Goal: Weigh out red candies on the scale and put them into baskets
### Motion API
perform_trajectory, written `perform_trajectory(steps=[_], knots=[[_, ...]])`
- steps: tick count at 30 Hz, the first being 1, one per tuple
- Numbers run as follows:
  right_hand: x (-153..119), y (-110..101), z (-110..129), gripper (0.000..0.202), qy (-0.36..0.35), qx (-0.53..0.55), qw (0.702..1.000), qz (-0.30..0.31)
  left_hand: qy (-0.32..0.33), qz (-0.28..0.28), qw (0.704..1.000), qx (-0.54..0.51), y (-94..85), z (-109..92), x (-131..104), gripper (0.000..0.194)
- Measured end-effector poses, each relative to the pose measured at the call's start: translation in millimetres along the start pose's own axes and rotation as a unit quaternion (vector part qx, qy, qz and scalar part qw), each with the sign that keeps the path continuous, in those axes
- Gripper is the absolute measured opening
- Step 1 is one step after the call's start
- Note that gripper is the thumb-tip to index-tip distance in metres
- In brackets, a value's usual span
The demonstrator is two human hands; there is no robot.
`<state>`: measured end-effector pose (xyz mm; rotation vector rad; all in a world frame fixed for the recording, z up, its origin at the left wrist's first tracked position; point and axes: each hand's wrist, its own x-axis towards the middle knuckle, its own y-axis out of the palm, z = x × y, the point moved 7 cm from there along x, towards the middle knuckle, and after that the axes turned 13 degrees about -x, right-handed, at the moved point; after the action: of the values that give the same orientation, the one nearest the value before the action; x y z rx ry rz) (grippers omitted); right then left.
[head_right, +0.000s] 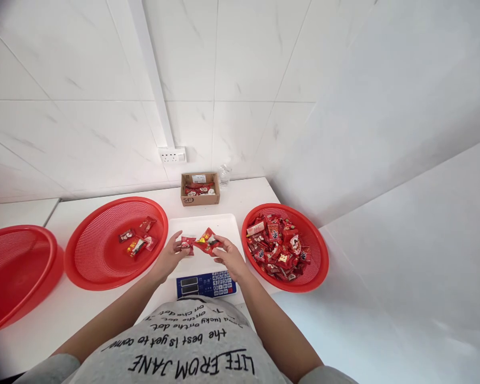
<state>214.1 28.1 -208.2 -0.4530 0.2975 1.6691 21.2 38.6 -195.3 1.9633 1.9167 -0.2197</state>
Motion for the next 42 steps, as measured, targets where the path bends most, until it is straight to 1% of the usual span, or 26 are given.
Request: perform_trajectory(steps=[2, 3, 5, 6, 8, 11, 14, 17, 20, 23, 28, 30, 33, 36, 38, 39, 41, 42], knots=[[3.0, -6.6, -2.2, 0.052, -0.014, -0.130, 0.991, -0.031, 0.033, -0.018, 0.993, 0.116, -6.8, 4.2, 5.5, 0.070], [4.2, -10.5, -2.6, 0.053, -0.025, -0.207, 0.976, -0.055, 0.053, -0.020, 0.982, 0.181, -9.0, 6.5, 7.7, 0.066], [5.7, -14.5, -0.9, 0.054, -0.057, -0.352, 0.929, -0.093, 0.095, 0.000, 0.949, 0.301, -8.9, 12.2, 10.3, 0.059], [6.3, -13.0, 0.5, 0.054, -0.074, -0.413, 0.902, -0.099, 0.112, 0.018, 0.930, 0.349, -6.6, 15.8, 10.7, 0.056], [8.3, -3.3, 3.0, 0.054, -0.105, -0.501, 0.855, -0.081, 0.129, 0.054, 0.894, 0.426, -0.6, 24.0, 10.2, 0.056], [11.9, 18.9, 6.9, 0.057, -0.148, -0.570, 0.808, -0.026, 0.133, 0.095, 0.846, 0.508, 8.9, 33.5, 7.8, 0.061], [15.8, 36.6, 5.4, 0.061, -0.157, -0.600, 0.784, 0.022, 0.131, 0.110, 0.807, 0.565, 13.2, 38.3, 5.7, 0.064], [18.7, 45.0, -1.2, 0.063, -0.138, -0.621, 0.769, 0.059, 0.144, 0.119, 0.784, 0.592, 12.8, 41.5, 4.6, 0.064], [20.0, 46.8, -3.4, 0.064, -0.128, -0.638, 0.756, 0.073, 0.156, 0.128, 0.770, 0.605, 11.3, 44.3, 4.4, 0.065], [18.9, 47.0, -1.6, 0.064, -0.124, -0.641, 0.753, 0.083, 0.153, 0.129, 0.765, 0.612, 10.8, 43.9, 3.7, 0.066], [13.6, 44.6, -1.8, 0.064, -0.118, -0.632, 0.762, 0.077, 0.125, 0.127, 0.765, 0.618, 12.8, 39.1, -1.4, 0.067], [12.3, 43.9, -4.4, 0.063, -0.120, -0.629, 0.765, 0.075, 0.134, 0.125, 0.761, 0.622, 15.7, 37.7, -3.9, 0.065], [11.6, 43.4, -7.4, 0.062, -0.127, -0.620, 0.771, 0.072, 0.163, 0.129, 0.748, 0.630, 22.6, 38.5, -6.7, 0.062], [10.3, 40.2, -5.9, 0.053, -0.154, -0.595, 0.787, 0.063, 0.171, 0.145, 0.748, 0.624, 28.0, 40.9, -7.8, 0.059], [8.5, 28.7, 0.5, 0.042, -0.194, -0.553, 0.810, 0.023, 0.161, 0.148, 0.759, 0.613, 28.8, 39.6, -8.0, 0.057], [7.6, 16.9, 4.4, 0.039, -0.212, -0.524, 0.825, -0.016, 0.157, 0.149, 0.767, 0.603, 29.0, 37.6, -8.2, 0.056], [5.6, -20.0, 8.0, 0.038, -0.222, -0.457, 0.852, -0.125, 0.155, 0.150, 0.789, 0.575, 29.2, 31.4, -8.4, 0.054], [4.5, -43.2, 5.7, 0.039, -0.208, -0.423, 0.863, -0.183, 0.156, 0.150, 0.801, 0.559, 29.5, 28.0, -8.3, 0.053]])
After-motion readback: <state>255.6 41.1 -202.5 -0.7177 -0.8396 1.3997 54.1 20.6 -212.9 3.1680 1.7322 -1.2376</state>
